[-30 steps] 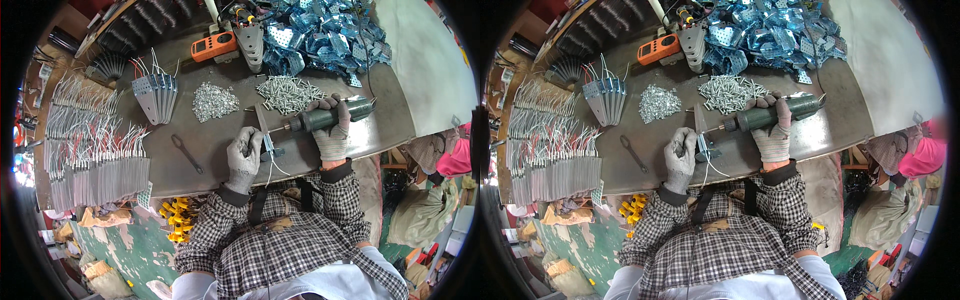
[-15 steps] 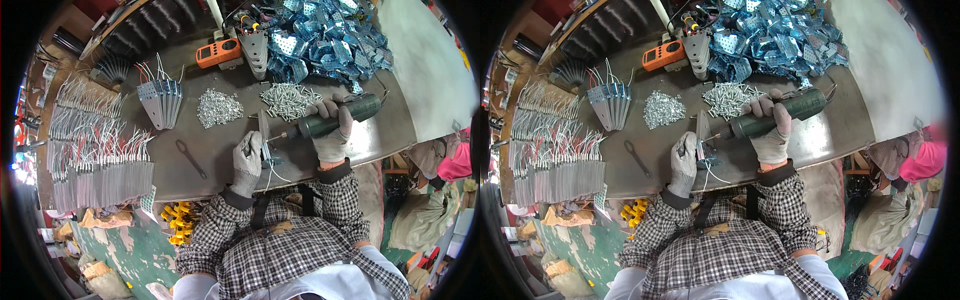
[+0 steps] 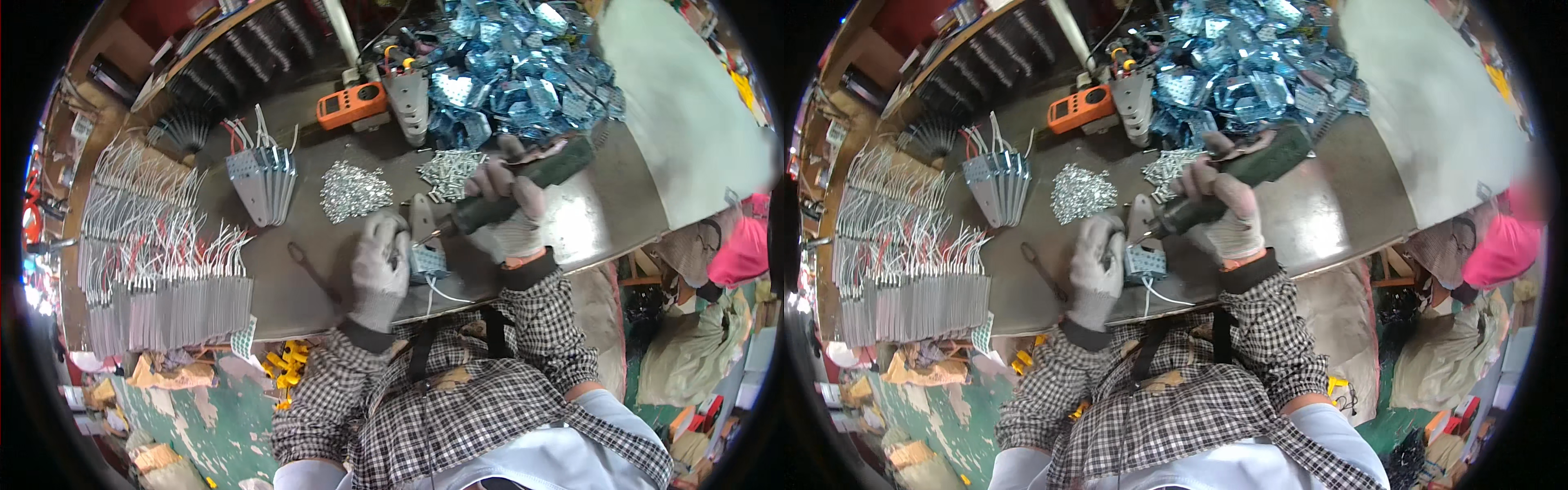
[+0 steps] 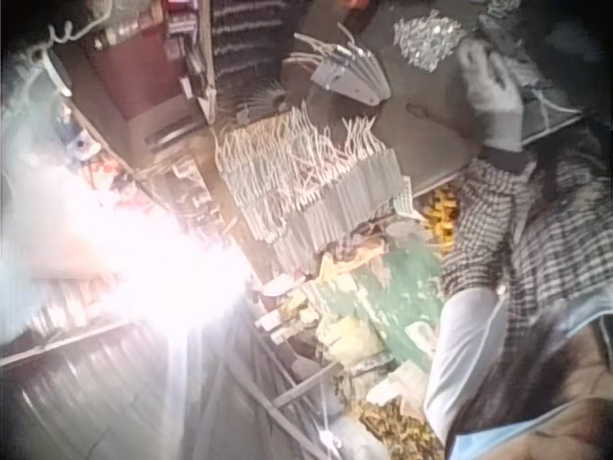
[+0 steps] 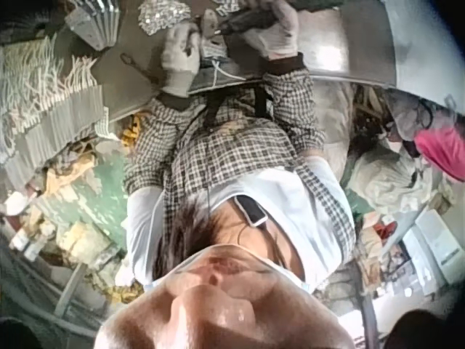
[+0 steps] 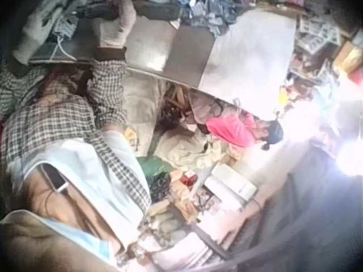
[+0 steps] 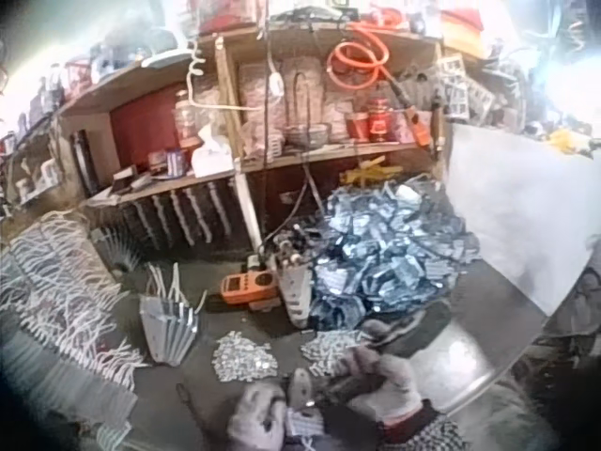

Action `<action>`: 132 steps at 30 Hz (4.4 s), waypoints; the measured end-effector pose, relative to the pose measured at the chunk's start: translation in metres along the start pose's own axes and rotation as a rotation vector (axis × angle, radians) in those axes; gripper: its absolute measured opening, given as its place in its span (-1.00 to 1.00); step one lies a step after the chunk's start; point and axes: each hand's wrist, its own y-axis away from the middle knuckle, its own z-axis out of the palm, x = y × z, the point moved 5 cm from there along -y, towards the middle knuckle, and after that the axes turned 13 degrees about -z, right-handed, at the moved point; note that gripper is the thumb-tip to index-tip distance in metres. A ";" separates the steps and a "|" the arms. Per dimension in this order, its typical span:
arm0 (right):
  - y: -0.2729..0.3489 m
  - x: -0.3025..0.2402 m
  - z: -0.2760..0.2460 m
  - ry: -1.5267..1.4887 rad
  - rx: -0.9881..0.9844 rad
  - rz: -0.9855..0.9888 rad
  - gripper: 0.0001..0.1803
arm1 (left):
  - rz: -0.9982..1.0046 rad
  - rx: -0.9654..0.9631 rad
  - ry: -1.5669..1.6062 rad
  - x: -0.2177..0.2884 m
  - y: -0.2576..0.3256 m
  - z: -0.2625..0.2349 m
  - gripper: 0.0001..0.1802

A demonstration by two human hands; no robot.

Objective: Assembling small metal bracket components with wires using a powered screwdriver.

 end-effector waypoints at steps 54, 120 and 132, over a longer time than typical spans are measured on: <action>0.010 0.093 0.112 1.415 -0.924 -0.196 -0.39 | -0.514 0.706 -0.637 -0.180 -0.047 -0.147 -0.20; -0.251 0.615 0.164 1.589 -1.347 -0.211 -0.19 | -0.867 0.996 -0.763 -0.352 -0.375 -0.272 -0.66; -0.228 0.603 0.165 1.654 -1.345 -0.052 -0.18 | -0.824 0.934 -0.670 -0.355 -0.368 -0.275 -0.56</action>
